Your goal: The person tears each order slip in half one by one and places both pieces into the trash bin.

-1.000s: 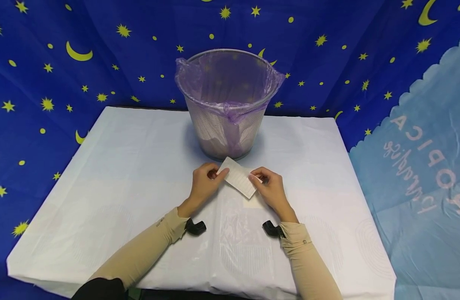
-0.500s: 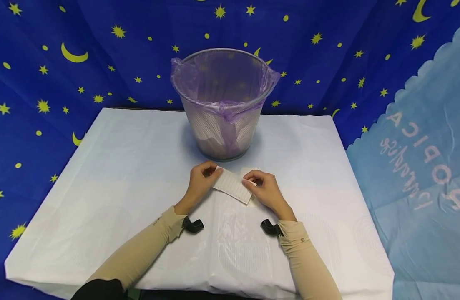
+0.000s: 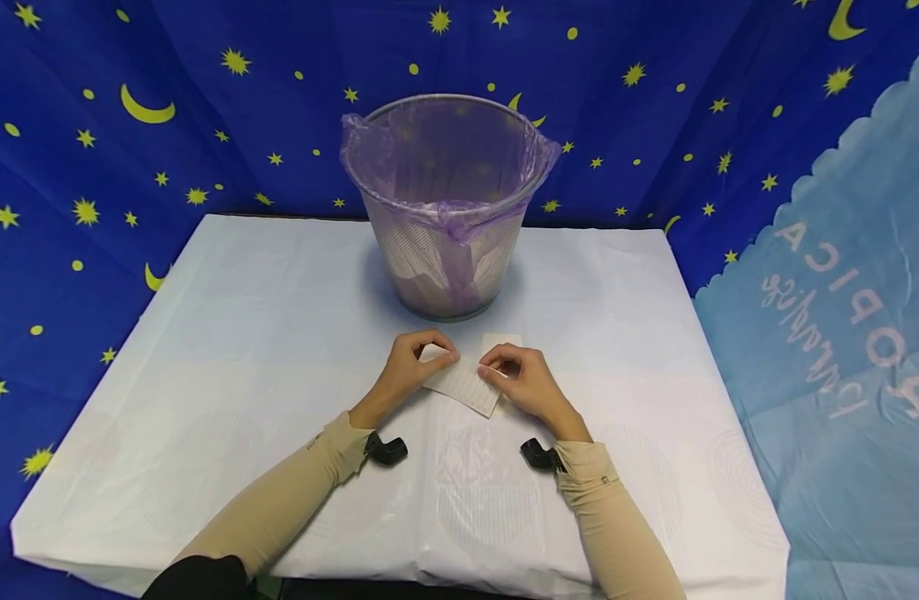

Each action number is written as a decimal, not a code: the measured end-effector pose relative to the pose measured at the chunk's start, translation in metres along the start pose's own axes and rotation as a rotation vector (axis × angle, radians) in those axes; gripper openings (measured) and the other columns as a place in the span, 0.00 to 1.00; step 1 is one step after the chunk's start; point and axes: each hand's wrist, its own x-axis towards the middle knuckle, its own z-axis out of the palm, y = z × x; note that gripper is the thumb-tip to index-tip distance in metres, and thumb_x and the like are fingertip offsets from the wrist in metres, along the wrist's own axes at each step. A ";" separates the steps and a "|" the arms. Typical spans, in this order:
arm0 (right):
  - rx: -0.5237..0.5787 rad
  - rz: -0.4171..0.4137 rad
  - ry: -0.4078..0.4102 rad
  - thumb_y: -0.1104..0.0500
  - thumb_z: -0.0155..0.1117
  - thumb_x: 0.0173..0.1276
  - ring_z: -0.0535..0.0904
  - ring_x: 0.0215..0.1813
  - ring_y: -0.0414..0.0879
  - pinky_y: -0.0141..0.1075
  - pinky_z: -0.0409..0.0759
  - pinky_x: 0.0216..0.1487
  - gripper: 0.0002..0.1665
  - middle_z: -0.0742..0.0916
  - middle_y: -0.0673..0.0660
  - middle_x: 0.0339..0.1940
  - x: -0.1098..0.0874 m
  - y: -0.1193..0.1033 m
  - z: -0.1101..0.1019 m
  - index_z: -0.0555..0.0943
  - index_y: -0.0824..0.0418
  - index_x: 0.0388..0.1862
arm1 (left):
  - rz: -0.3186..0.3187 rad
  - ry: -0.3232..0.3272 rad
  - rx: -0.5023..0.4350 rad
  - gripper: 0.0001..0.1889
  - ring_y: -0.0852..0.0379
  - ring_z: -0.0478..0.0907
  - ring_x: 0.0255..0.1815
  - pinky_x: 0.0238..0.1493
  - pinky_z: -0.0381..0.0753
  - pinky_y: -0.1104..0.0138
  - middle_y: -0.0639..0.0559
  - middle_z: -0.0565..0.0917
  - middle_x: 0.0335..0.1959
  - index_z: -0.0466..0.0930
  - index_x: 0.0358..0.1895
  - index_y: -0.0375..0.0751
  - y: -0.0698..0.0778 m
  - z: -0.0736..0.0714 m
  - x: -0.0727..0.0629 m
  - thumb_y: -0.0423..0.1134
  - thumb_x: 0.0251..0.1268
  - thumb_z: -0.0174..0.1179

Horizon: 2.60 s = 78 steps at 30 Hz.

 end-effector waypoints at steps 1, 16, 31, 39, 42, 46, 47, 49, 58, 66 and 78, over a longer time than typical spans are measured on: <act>0.000 -0.006 -0.004 0.68 0.70 0.72 0.83 0.37 0.40 0.28 0.80 0.44 0.03 0.89 0.60 0.35 0.000 0.000 0.001 0.88 0.67 0.43 | -0.002 -0.010 0.006 0.02 0.51 0.86 0.42 0.55 0.82 0.60 0.37 0.90 0.36 0.88 0.37 0.28 -0.005 0.001 0.000 0.25 0.64 0.71; 0.038 -0.064 0.056 0.70 0.70 0.72 0.83 0.43 0.41 0.29 0.83 0.50 0.04 0.87 0.63 0.38 0.001 -0.001 0.009 0.88 0.69 0.43 | -0.003 -0.059 0.020 0.04 0.56 0.86 0.43 0.54 0.83 0.62 0.48 0.91 0.36 0.90 0.38 0.37 -0.005 0.000 0.001 0.34 0.67 0.73; 0.022 -0.061 0.077 0.70 0.70 0.72 0.85 0.48 0.38 0.32 0.84 0.56 0.04 0.89 0.63 0.40 0.001 -0.007 0.012 0.88 0.69 0.44 | 0.012 -0.088 0.035 0.02 0.52 0.88 0.45 0.56 0.83 0.58 0.47 0.91 0.37 0.92 0.38 0.38 -0.005 0.000 0.001 0.32 0.64 0.74; -0.004 -0.087 0.068 0.69 0.71 0.71 0.86 0.43 0.42 0.32 0.84 0.49 0.03 0.89 0.61 0.38 0.002 -0.009 0.017 0.88 0.68 0.42 | 0.027 -0.113 0.066 0.04 0.55 0.88 0.43 0.56 0.83 0.61 0.48 0.92 0.37 0.91 0.36 0.38 -0.005 0.001 0.000 0.35 0.65 0.74; -0.012 -0.089 0.079 0.70 0.72 0.70 0.86 0.43 0.42 0.30 0.84 0.49 0.03 0.89 0.61 0.38 0.001 -0.007 0.018 0.88 0.67 0.42 | 0.028 -0.120 0.076 0.03 0.55 0.88 0.44 0.55 0.83 0.61 0.49 0.92 0.37 0.91 0.36 0.39 -0.005 0.002 0.000 0.35 0.66 0.74; -0.018 -0.095 0.085 0.70 0.72 0.70 0.85 0.43 0.40 0.29 0.84 0.50 0.03 0.88 0.61 0.37 0.001 -0.006 0.019 0.88 0.67 0.42 | 0.028 -0.134 0.098 0.03 0.56 0.88 0.45 0.56 0.83 0.61 0.49 0.92 0.38 0.91 0.37 0.39 -0.005 0.003 0.000 0.35 0.67 0.73; -0.017 -0.097 0.086 0.70 0.72 0.70 0.85 0.43 0.39 0.28 0.84 0.50 0.03 0.88 0.61 0.37 0.001 -0.006 0.019 0.88 0.67 0.42 | 0.028 -0.137 0.102 0.04 0.56 0.88 0.45 0.56 0.83 0.61 0.49 0.92 0.38 0.91 0.37 0.39 -0.005 0.003 0.000 0.36 0.67 0.73; -0.018 -0.100 0.085 0.70 0.72 0.70 0.85 0.43 0.38 0.28 0.84 0.50 0.03 0.88 0.61 0.37 0.000 -0.005 0.019 0.88 0.67 0.42 | 0.026 -0.141 0.108 0.04 0.56 0.88 0.45 0.57 0.83 0.61 0.49 0.92 0.38 0.91 0.38 0.38 -0.004 0.002 0.000 0.36 0.67 0.73; -0.008 -0.064 0.086 0.69 0.72 0.71 0.85 0.44 0.39 0.27 0.83 0.51 0.03 0.88 0.60 0.38 0.001 -0.003 0.019 0.88 0.65 0.41 | 0.007 -0.144 0.111 0.02 0.57 0.88 0.45 0.57 0.82 0.63 0.50 0.92 0.37 0.91 0.36 0.40 -0.002 0.002 0.001 0.35 0.67 0.73; -0.093 -0.106 0.102 0.69 0.72 0.70 0.85 0.44 0.43 0.37 0.86 0.53 0.04 0.88 0.62 0.38 0.005 0.019 0.020 0.89 0.64 0.42 | 0.036 -0.131 0.106 0.02 0.56 0.89 0.45 0.58 0.83 0.61 0.50 0.92 0.38 0.91 0.37 0.40 -0.006 0.001 0.002 0.35 0.66 0.74; -0.210 -0.183 0.138 0.61 0.76 0.70 0.82 0.42 0.42 0.39 0.84 0.48 0.05 0.89 0.48 0.36 0.012 0.013 0.017 0.90 0.51 0.40 | 0.034 -0.080 0.105 0.02 0.56 0.87 0.44 0.57 0.82 0.61 0.51 0.91 0.37 0.91 0.38 0.44 -0.001 -0.002 0.002 0.37 0.66 0.75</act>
